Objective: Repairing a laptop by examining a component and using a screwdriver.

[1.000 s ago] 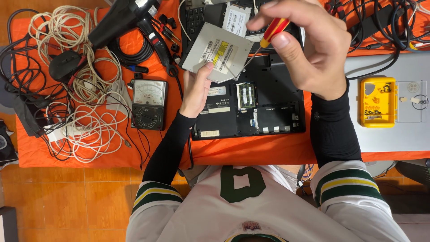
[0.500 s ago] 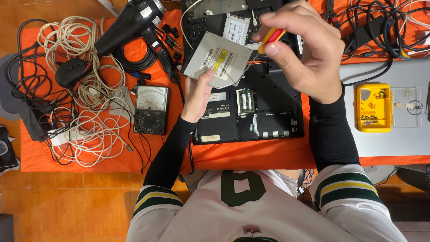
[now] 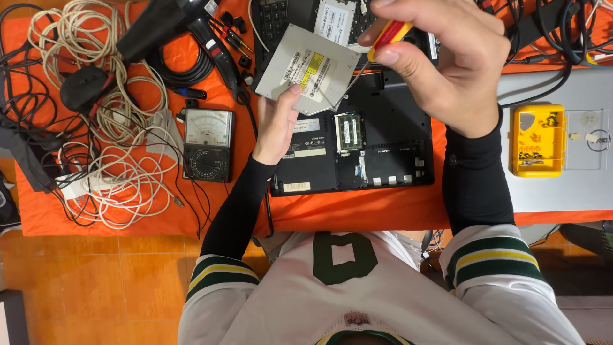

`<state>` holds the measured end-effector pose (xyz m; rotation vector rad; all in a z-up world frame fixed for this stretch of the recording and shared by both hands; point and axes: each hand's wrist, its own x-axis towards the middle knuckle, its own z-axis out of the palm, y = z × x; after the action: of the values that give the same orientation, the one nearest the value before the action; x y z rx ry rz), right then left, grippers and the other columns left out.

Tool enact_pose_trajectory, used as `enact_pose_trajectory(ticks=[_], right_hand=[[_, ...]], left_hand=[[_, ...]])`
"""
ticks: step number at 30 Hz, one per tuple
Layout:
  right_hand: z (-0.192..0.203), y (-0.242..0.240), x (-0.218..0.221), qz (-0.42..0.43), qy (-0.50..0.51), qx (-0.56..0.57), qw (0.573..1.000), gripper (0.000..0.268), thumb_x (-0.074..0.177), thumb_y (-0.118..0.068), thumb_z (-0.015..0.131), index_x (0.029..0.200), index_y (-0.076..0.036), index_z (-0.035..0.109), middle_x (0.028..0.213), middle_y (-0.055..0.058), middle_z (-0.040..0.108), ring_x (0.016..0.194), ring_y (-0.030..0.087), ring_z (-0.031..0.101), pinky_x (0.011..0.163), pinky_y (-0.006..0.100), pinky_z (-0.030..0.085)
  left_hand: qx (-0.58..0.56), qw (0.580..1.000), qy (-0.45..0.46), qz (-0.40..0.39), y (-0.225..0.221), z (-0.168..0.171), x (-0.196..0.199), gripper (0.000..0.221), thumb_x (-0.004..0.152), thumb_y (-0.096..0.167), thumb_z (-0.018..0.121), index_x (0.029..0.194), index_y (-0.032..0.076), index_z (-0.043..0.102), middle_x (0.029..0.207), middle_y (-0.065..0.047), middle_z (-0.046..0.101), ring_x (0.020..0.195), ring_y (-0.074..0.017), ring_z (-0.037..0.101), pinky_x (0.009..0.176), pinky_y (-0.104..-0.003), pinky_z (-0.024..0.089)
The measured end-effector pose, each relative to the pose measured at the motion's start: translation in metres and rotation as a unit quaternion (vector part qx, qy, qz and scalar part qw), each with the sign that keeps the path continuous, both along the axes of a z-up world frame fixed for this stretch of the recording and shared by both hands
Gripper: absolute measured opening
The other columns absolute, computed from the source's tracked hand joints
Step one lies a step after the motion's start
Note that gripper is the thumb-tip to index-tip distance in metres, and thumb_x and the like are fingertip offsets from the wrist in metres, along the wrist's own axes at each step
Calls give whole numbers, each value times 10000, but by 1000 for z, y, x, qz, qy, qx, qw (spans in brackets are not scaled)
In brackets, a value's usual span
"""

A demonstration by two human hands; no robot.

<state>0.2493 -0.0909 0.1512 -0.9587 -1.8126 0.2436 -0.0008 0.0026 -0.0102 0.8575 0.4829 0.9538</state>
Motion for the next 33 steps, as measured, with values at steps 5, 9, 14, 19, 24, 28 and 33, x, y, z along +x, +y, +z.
enact_pose_trajectory(ticks=[5,9,14,19,24,28,33], right_hand=[[-6,2,2,24,20,-3,1000,266,1133,-39,707,1380,21,629,1180,144,742,1113,217,761,963,254,537],[-4,1,3,30,28,2,999,263,1133,-33,704,1378,18,623,1207,159,730,1127,235,770,973,264,563],[11,1,-3,3,-19,19,1000,248,1149,-29,728,1361,35,618,1157,140,736,1101,221,756,969,280,511],[17,3,-9,-20,24,-18,999,284,1080,-64,789,1325,-3,659,1156,123,739,1060,201,717,963,295,559],[25,3,-10,-43,-19,21,999,272,1022,-61,788,1246,15,653,1047,110,748,1066,245,669,968,342,528],[22,2,-11,-19,11,2,1000,243,1102,-105,713,1300,4,624,1107,105,744,1093,206,669,1005,319,535],[17,-2,-10,-28,4,8,1000,277,1118,-114,710,1356,-10,615,1082,110,746,1063,209,681,1008,323,532]], left_hand=[[5,1000,-1,5,-1,7,0,458,1008,131,672,1386,-80,521,1355,-177,608,1291,-236,604,1157,-413,478],[10,1000,4,2,-1,11,0,488,1009,160,654,1401,-91,506,1380,-194,589,1301,-245,599,1155,-424,481],[29,1000,11,-1,1,11,1,502,1001,164,655,1397,-94,486,1380,-198,578,1314,-257,587,1161,-428,473],[25,1000,7,2,1,9,-1,515,1024,159,644,1416,-131,476,1385,-212,564,1316,-269,571,1165,-421,460],[12,1000,2,1,0,16,4,561,991,160,633,1447,-94,426,1416,-193,540,1330,-247,565,1150,-397,466],[-13,1000,17,1,-1,13,4,554,993,146,622,1456,-84,425,1406,-187,539,1312,-238,567,1110,-383,476],[-21,1000,9,-3,-3,18,5,550,985,137,618,1448,-86,424,1396,-177,546,1305,-239,571,1103,-386,485]])
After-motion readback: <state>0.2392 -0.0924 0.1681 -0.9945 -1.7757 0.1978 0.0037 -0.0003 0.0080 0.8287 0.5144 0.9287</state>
